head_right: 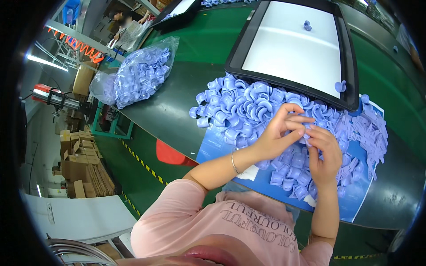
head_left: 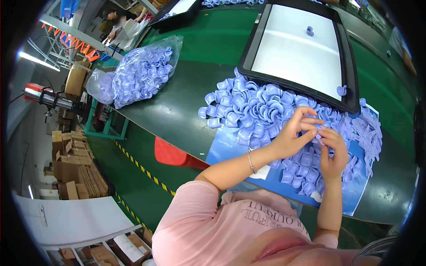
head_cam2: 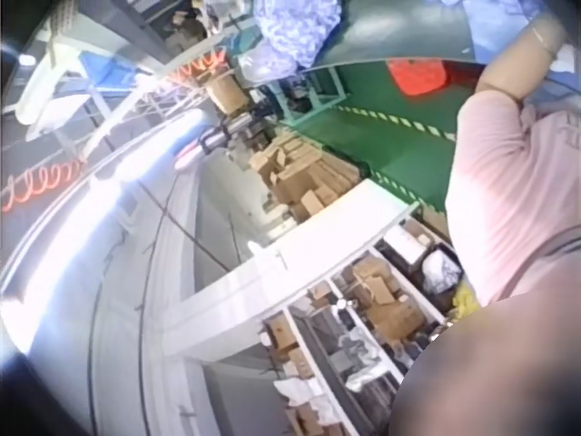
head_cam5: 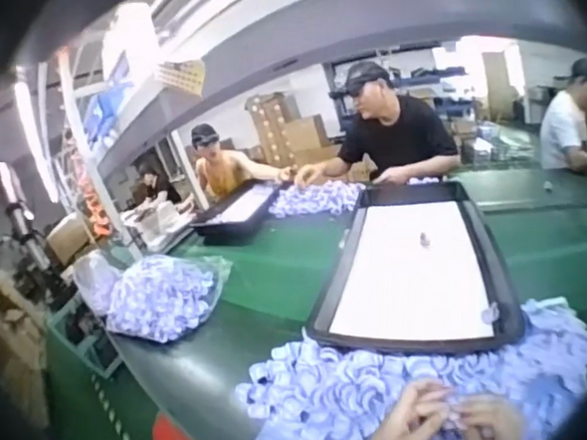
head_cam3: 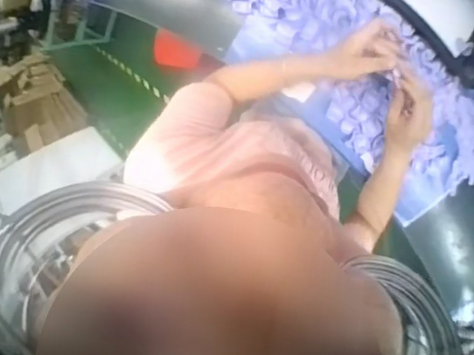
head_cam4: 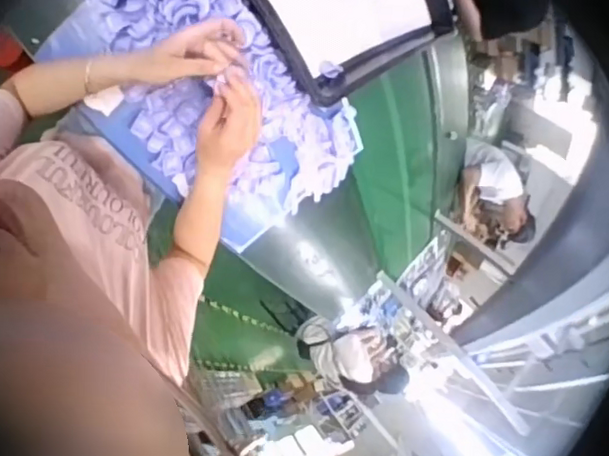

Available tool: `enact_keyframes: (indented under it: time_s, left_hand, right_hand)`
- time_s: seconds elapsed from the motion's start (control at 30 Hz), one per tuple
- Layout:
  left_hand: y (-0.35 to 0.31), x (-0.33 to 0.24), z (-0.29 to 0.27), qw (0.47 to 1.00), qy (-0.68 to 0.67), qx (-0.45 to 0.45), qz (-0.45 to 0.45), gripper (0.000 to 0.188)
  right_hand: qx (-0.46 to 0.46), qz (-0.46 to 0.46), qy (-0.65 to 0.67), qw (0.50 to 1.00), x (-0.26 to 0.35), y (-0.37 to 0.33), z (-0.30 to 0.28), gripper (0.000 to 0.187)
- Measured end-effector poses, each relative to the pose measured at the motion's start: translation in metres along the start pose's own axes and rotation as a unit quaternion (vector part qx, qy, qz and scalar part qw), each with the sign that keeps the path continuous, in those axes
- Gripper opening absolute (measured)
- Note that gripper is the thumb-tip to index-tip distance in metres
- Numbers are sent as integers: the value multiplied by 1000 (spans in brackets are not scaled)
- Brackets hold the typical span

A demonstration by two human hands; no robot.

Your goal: Inspecting and sorting small purple plastic components into groups on an assembly line.

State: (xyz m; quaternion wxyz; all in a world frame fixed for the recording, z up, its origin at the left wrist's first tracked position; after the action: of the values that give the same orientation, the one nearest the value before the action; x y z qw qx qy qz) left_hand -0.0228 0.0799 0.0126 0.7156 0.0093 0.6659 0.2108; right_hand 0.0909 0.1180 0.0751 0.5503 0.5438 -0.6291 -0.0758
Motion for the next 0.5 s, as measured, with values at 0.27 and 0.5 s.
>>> enact_keyframes:
  time_s: [0.27, 0.5]
  left_hand:
    - [0, -9, -5, 973, 226, -11, 40, 27]
    - [5, -7, 0, 974, 224, 3, 13, 38]
  right_hand:
    - [-10, 30, -148, 989, -15, 11, -12, 10]
    - [16, 33, -112, 993, -22, 9, -10, 10]
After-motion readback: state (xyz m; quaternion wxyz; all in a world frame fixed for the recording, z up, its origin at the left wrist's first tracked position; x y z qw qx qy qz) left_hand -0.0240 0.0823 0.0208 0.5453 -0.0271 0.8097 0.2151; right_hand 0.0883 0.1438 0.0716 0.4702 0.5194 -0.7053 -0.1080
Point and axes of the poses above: each hand's wrist, its own y-axis towards the middle knuckle, its own z-axis out of the palm, x = y × z, the point moved 9 cm from there along y, towards the middle knuckle, and after that the axes turned 7 degrees about y, right-handed, at the moved point
